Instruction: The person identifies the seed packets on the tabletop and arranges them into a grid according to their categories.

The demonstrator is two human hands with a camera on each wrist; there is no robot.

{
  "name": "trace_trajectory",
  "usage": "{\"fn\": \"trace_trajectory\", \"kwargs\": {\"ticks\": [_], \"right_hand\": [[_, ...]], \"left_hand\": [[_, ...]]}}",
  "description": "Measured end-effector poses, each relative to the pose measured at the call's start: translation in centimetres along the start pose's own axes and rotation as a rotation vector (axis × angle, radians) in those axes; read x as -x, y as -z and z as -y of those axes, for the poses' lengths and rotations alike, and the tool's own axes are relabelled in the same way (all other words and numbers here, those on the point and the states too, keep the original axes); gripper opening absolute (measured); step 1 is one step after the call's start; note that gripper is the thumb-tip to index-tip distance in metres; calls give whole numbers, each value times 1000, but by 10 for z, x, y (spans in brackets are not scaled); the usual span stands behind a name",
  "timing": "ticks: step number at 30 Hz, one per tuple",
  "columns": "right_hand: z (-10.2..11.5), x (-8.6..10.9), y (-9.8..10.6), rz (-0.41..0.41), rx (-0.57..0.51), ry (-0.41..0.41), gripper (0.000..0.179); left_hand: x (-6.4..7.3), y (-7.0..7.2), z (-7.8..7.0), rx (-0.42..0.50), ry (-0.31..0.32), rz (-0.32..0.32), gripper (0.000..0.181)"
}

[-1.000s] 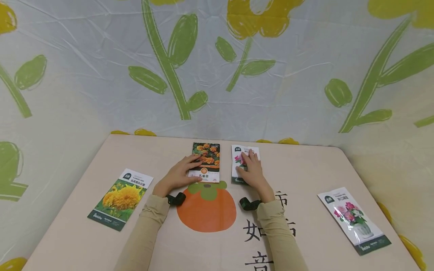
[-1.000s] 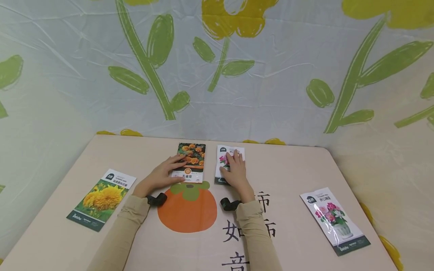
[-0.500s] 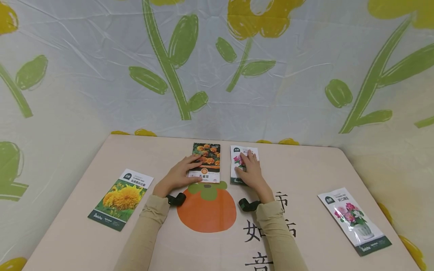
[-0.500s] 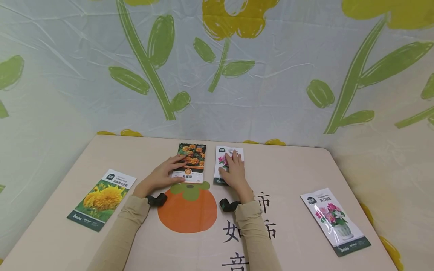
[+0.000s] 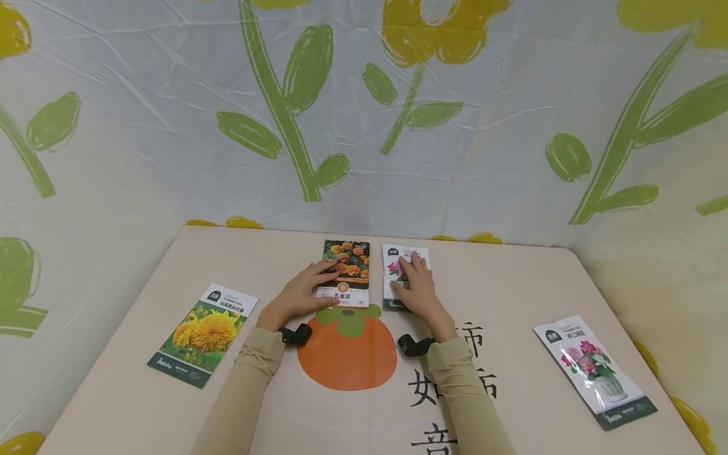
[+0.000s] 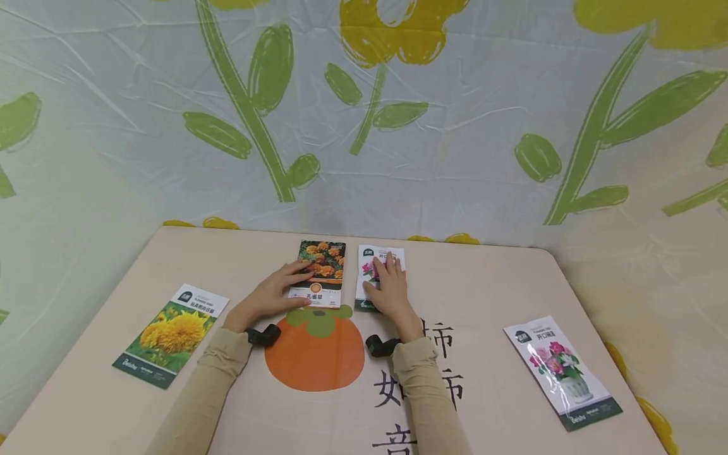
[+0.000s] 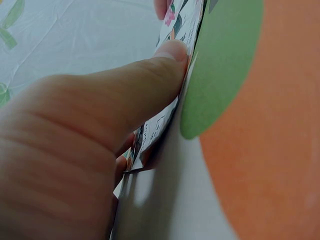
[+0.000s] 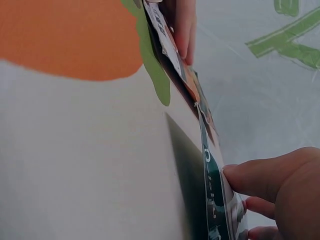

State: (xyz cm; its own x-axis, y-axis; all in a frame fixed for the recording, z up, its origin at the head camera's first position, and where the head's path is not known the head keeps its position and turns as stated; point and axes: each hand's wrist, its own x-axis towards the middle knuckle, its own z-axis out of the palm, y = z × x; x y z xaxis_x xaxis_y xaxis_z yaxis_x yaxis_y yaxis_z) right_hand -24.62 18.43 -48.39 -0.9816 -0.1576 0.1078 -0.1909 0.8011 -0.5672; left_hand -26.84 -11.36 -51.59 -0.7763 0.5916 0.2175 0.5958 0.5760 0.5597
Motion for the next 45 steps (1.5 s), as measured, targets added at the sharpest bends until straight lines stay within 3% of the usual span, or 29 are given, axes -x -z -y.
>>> {"fn": "trace_trajectory", "kwargs": {"ticks": [13, 30, 39, 45], "right_hand": [[3, -1, -1, 13, 3, -20, 63], [-4, -1, 1, -1, -68, 24, 63], [-18, 2, 13, 14, -189, 83, 58], [-24, 4, 23, 64, -169, 89, 58]], "left_hand": [[0, 0, 0, -6, 2, 3, 67], [1, 2, -2, -4, -3, 3, 67], [1, 1, -2, -11, -6, -2, 67], [1, 0, -1, -16, 0, 0, 66]]}}
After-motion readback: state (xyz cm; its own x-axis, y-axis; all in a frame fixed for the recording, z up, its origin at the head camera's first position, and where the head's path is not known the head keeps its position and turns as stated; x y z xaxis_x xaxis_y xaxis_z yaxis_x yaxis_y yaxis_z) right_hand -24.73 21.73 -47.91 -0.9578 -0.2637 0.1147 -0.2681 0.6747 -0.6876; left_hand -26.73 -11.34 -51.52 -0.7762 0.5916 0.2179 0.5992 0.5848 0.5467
